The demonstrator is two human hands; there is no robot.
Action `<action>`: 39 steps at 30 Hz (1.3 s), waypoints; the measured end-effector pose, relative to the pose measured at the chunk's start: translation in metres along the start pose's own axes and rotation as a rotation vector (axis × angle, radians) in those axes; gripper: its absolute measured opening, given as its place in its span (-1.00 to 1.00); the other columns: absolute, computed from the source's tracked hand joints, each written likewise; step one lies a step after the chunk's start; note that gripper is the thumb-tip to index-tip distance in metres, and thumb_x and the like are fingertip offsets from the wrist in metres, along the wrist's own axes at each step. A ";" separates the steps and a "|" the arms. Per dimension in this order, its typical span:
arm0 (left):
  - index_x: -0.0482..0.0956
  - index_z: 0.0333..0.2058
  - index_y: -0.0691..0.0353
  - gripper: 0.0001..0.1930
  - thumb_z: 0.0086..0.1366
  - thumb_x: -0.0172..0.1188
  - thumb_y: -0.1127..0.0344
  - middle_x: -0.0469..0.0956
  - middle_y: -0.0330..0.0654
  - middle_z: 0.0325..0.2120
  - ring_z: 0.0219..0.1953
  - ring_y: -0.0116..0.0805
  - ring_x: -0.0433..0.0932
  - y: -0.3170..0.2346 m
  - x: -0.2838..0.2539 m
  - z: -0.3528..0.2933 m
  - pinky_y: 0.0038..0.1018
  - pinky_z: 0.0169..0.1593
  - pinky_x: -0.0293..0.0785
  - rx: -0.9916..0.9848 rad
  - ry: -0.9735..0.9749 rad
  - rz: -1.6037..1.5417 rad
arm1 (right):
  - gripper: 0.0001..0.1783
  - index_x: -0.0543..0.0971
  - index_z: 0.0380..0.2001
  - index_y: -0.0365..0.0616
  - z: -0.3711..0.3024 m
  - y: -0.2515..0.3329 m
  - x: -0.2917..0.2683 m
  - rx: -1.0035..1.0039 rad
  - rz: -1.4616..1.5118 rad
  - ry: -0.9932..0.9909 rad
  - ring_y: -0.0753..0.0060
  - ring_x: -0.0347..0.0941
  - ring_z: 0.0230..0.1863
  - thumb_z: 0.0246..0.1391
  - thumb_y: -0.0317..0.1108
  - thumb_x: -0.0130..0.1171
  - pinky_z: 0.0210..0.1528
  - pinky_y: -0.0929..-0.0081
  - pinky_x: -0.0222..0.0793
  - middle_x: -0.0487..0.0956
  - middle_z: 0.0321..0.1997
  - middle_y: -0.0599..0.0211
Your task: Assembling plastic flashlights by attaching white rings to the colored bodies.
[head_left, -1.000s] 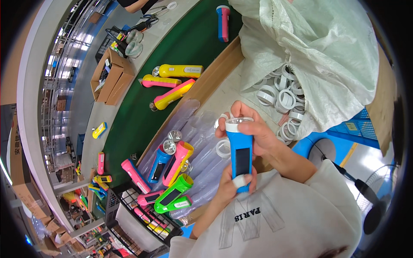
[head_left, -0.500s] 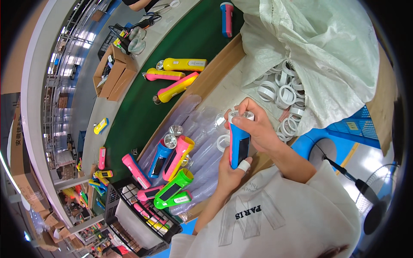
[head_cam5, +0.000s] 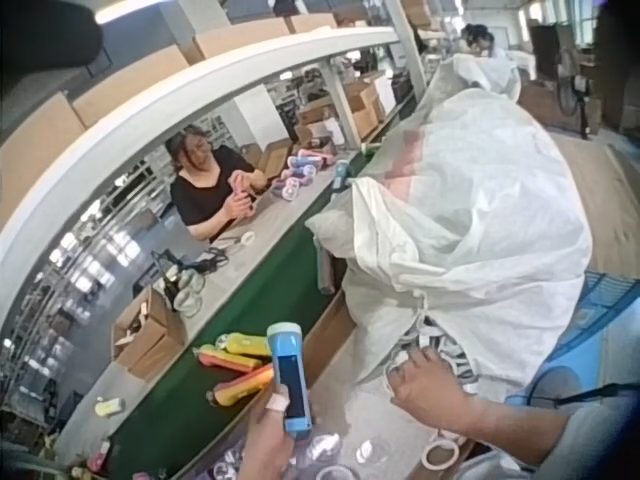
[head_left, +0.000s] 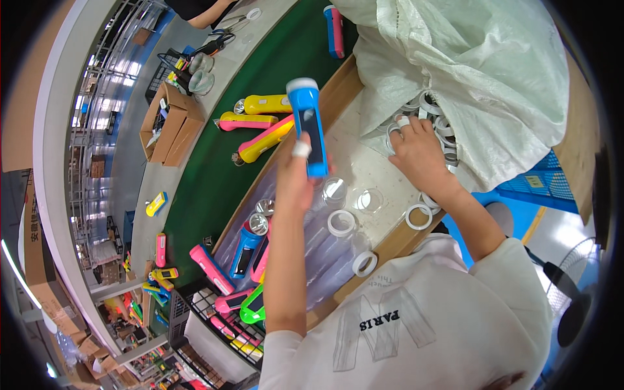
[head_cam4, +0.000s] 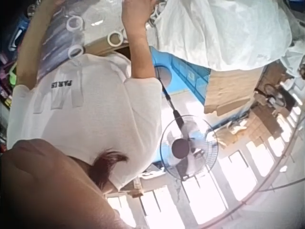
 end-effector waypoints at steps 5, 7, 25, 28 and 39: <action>0.34 0.13 0.33 -0.46 0.28 0.17 0.12 0.54 0.01 -0.04 -0.10 -0.05 0.55 -0.028 0.007 0.026 -0.26 -0.08 0.48 0.559 -0.156 1.086 | -0.72 0.61 -0.41 -0.15 -0.002 -0.019 0.008 -0.053 0.153 0.033 0.21 0.39 -0.11 -0.11 -0.17 0.33 -0.01 0.31 0.23 0.54 -0.27 0.18; 0.54 -0.07 0.30 -0.60 0.10 0.26 0.29 0.59 0.02 -0.18 -0.13 0.03 0.52 -0.011 0.001 -0.001 -0.18 -0.08 0.42 0.657 -0.081 1.602 | -0.65 0.56 -0.47 -0.17 -0.003 -0.010 -0.016 -0.084 0.372 -0.229 0.11 0.43 -0.24 -0.04 -0.08 0.30 -0.13 0.22 0.29 0.52 -0.40 0.14; 0.68 -0.24 0.25 -0.82 0.15 0.25 0.46 0.56 -0.11 -0.30 -0.25 -0.28 0.55 -0.033 -0.045 -0.066 -0.48 -0.20 0.44 0.522 -0.009 0.919 | -0.64 0.43 -0.11 -0.15 0.013 0.063 -0.002 -0.129 0.923 0.074 -0.20 0.36 0.12 0.03 -0.35 0.25 0.03 0.21 0.37 0.32 0.11 -0.17; 0.66 -0.22 0.28 -0.83 0.18 0.24 0.47 0.51 -0.17 -0.44 -0.42 -0.48 0.45 -0.041 -0.030 -0.065 -0.58 -0.36 0.33 0.449 -0.023 0.690 | -0.38 0.34 0.09 -0.08 0.017 0.069 0.000 -0.028 1.052 0.077 -0.17 0.36 0.12 -0.09 -0.45 0.29 0.09 0.14 0.33 0.34 0.13 -0.14; 0.50 0.03 0.09 -0.54 0.08 0.22 0.43 0.47 -0.08 -0.01 0.04 -0.06 0.43 -0.065 -0.042 0.143 -0.17 0.07 0.36 0.892 -0.175 1.590 | -0.20 0.20 0.25 -0.14 0.022 0.062 0.019 -0.009 1.097 0.038 0.03 0.31 0.10 -0.12 -0.59 0.23 0.15 0.21 0.24 0.36 -0.15 0.09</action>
Point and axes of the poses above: each hand's wrist, its own z-axis towards the middle knuckle, its own x-axis out of the palm, y = z × x, the point moved 4 cm from there along z, towards the middle knuckle
